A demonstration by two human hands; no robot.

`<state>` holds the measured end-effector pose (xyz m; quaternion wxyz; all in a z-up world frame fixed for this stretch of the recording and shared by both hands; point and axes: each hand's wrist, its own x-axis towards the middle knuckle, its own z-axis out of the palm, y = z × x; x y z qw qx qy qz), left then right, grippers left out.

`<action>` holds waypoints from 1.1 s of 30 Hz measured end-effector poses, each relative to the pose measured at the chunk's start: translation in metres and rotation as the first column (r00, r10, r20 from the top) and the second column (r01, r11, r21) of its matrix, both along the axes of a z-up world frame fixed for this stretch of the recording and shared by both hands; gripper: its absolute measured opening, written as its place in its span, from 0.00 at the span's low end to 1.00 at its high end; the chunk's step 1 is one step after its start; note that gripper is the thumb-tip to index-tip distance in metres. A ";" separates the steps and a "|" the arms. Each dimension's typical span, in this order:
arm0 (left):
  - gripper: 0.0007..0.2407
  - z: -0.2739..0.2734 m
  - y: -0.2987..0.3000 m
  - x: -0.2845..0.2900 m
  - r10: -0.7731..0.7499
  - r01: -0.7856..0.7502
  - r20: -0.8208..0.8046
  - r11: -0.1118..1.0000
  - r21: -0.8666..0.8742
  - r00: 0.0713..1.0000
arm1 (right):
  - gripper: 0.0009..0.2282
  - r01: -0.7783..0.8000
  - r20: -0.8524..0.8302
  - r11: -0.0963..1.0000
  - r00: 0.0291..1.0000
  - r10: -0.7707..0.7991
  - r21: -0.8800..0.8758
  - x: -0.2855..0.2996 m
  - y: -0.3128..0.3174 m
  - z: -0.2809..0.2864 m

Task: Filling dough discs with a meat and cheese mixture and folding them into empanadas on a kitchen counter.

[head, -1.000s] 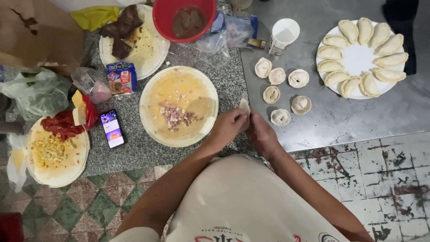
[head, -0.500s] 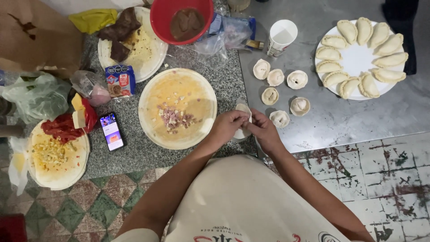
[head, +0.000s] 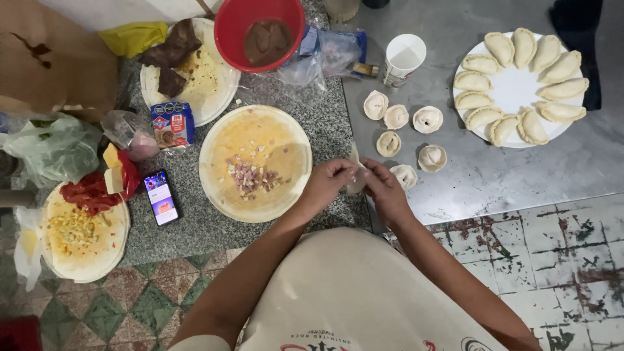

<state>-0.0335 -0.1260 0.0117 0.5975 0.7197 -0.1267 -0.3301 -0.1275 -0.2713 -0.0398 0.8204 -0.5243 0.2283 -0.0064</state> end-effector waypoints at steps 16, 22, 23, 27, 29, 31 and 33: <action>0.04 -0.052 0.015 0.028 0.338 -0.465 -0.497 0.872 -0.156 0.799 | 0.06 0.251 -0.125 0.822 0.968 -0.218 0.511 -0.001 -0.048 -0.048; 0.04 -0.016 0.018 0.059 0.585 -0.659 -0.468 0.752 0.007 0.662 | 0.03 0.332 -0.105 0.768 0.938 -0.331 0.548 -0.013 -0.075 -0.026; 0.04 -0.046 0.024 0.080 0.693 -0.698 -0.331 0.705 0.125 0.641 | 0.04 0.346 -0.092 0.783 0.932 -0.351 0.517 -0.018 -0.082 -0.022; 0.07 -0.062 0.037 0.129 0.706 -0.701 0.242 0.702 -0.122 0.665 | 0.05 0.423 -0.078 0.818 0.900 -0.429 0.390 -0.042 -0.105 -0.027; 0.08 -0.036 0.028 0.150 0.406 -0.536 0.592 0.842 0.053 0.696 | 0.06 0.419 -0.066 0.834 0.903 -0.425 0.359 -0.064 -0.123 -0.052; 0.10 -0.062 0.013 0.182 0.007 -0.394 0.799 0.872 0.290 0.602 | 0.07 0.414 -0.056 0.851 0.906 -0.419 0.324 -0.080 -0.129 -0.058; 0.06 -0.139 -0.011 0.225 -0.328 -0.456 0.939 0.823 0.339 0.104 | 0.09 0.435 -0.055 0.849 0.897 -0.440 0.301 -0.090 -0.125 -0.044</action>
